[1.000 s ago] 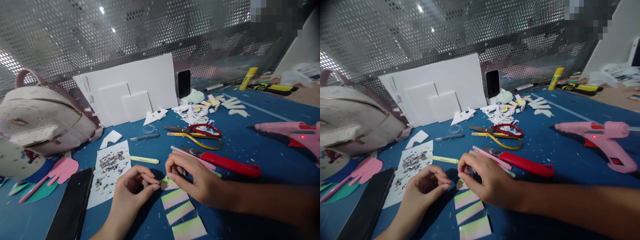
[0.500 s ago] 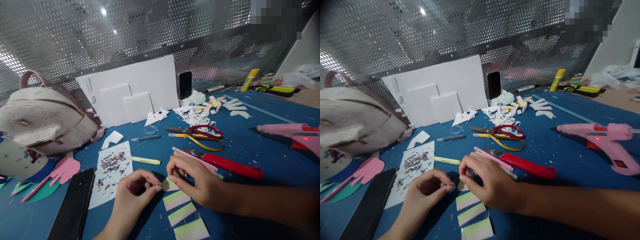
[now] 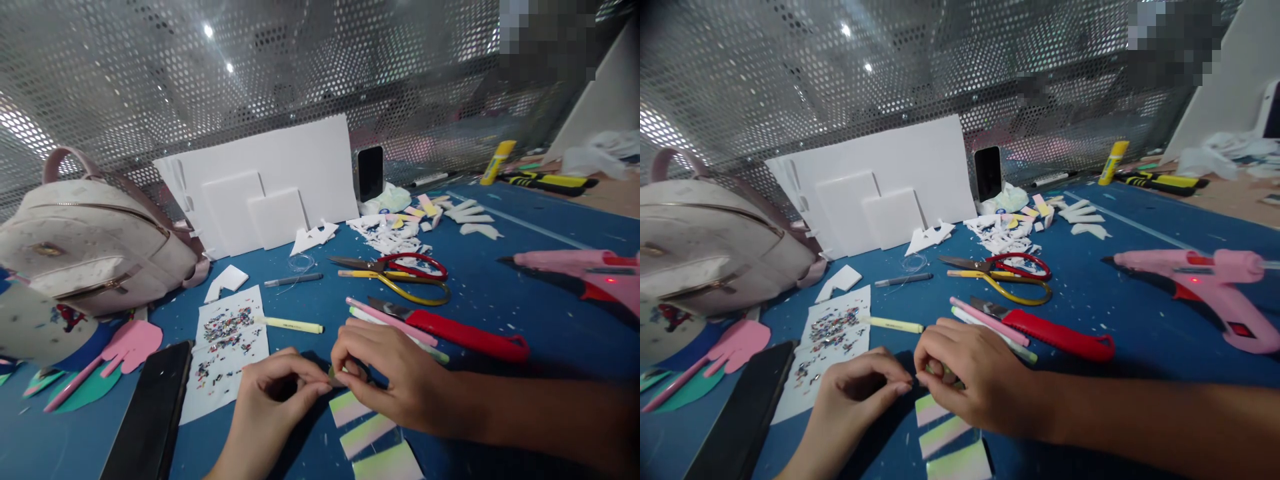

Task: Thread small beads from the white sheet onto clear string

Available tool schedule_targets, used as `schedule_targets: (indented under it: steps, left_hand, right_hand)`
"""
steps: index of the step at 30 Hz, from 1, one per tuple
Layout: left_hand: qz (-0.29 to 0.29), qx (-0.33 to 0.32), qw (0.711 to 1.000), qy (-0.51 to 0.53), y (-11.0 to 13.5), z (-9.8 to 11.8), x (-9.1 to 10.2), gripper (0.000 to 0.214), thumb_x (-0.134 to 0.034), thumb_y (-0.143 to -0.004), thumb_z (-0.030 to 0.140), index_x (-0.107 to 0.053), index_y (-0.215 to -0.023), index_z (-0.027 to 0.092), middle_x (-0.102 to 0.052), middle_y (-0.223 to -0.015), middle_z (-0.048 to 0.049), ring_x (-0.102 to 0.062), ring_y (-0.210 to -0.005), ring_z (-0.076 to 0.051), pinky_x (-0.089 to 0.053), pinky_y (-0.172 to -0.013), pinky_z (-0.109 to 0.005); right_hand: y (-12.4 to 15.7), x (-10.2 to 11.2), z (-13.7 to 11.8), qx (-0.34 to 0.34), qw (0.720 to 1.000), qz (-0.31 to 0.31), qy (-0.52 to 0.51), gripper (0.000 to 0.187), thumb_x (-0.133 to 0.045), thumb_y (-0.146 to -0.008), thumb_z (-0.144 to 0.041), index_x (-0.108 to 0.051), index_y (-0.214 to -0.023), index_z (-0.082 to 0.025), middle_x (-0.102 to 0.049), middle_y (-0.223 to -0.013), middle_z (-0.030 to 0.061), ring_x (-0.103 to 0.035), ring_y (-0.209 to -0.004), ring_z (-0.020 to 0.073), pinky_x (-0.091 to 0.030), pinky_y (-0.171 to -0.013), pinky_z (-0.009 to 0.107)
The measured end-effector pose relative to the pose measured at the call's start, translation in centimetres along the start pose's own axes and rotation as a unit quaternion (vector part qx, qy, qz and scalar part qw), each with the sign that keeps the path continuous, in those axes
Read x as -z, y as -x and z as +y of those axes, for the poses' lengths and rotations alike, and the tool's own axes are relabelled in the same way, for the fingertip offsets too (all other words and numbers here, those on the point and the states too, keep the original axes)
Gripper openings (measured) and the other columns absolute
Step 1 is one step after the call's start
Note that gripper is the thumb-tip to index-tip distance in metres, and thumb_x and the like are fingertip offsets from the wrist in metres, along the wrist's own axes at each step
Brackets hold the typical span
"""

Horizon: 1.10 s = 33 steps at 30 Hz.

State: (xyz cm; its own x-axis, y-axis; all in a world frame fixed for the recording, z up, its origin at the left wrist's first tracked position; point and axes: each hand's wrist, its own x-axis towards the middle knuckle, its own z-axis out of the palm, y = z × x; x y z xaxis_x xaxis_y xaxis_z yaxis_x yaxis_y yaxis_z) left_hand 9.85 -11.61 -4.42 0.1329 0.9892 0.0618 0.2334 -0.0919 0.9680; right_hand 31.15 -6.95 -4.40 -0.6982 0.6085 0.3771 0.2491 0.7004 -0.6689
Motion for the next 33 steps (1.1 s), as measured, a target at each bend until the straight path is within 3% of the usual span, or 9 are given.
schedule_targets:
  steps: [6,12,18,22,28,33]
  left_hand:
    - [-0.016,0.028,0.999,0.019,0.1,-0.5,-0.1,0.011,-0.080,-0.082,0.025,-0.080,-0.073,0.020,-0.074,-0.071,-0.0050,-0.066,-0.067,-0.018,-0.050,-0.065,-0.026]
    - [0.032,0.060,0.987,0.145,0.3,-0.7,-1.3,0.028,-0.090,-0.072,0.024,-0.063,-0.077,0.019,-0.069,-0.060,0.0027,-0.059,-0.057,-0.012,-0.044,-0.058,-0.019]
    - [0.003,0.056,0.994,0.099,0.1,-0.5,-1.2,0.024,-0.086,-0.076,0.026,-0.064,-0.076,0.019,-0.068,-0.062,0.0009,-0.060,-0.058,-0.014,-0.044,-0.059,-0.023]
    - [-0.006,0.062,0.996,0.061,0.0,-0.4,-0.8,0.016,-0.081,-0.083,0.026,-0.067,-0.079,0.018,-0.066,-0.065,0.0009,-0.062,-0.063,-0.015,-0.047,-0.064,-0.023]
    - [-0.004,0.066,0.996,0.057,0.0,-0.1,-0.6,0.014,-0.077,-0.086,0.027,-0.066,-0.080,0.018,-0.068,-0.068,-0.0004,-0.071,-0.073,-0.019,-0.050,-0.070,-0.026]
    - [0.000,0.020,1.000,-0.013,0.6,0.3,-0.3,0.011,-0.075,-0.085,0.020,-0.069,-0.076,0.019,-0.069,-0.064,-0.0004,-0.067,-0.063,-0.017,-0.048,-0.062,-0.024]
  right_hand:
    - [0.1,0.0,0.0,0.014,1.000,-0.014,0.004,0.010,-0.058,-0.092,-0.011,-0.059,-0.097,-0.020,-0.056,-0.080,-0.0009,-0.050,-0.077,0.0156,-0.034,-0.067,0.028]
    - [0.0,0.0,0.3,0.053,0.999,-0.006,-0.004,0.014,-0.059,-0.091,-0.007,-0.062,-0.095,-0.019,-0.061,-0.083,0.0014,-0.051,-0.076,0.0158,-0.033,-0.065,0.029]
    - [-0.1,0.1,0.2,0.037,0.999,0.006,-0.012,0.013,-0.060,-0.089,-0.006,-0.061,-0.089,-0.019,-0.060,-0.082,0.0014,-0.051,-0.077,0.0164,-0.035,-0.066,0.028]
    - [0.0,0.5,-0.1,-0.008,0.996,0.058,-0.066,0.012,-0.054,-0.088,-0.008,-0.055,-0.091,-0.019,-0.059,-0.086,0.0018,-0.052,-0.079,0.0164,-0.039,-0.070,0.029]
    - [0.2,0.3,0.6,-0.138,0.968,0.153,-0.146,0.009,-0.046,-0.101,-0.020,-0.053,-0.095,-0.021,-0.060,-0.089,0.0018,-0.054,-0.074,0.0162,-0.043,-0.069,0.030]
    - [-0.2,-0.4,2.2,-0.117,0.944,0.218,-0.218,0.016,-0.044,-0.107,-0.035,-0.050,-0.099,-0.023,-0.056,-0.088,0.0006,-0.053,-0.078,0.0163,-0.043,-0.075,0.031]
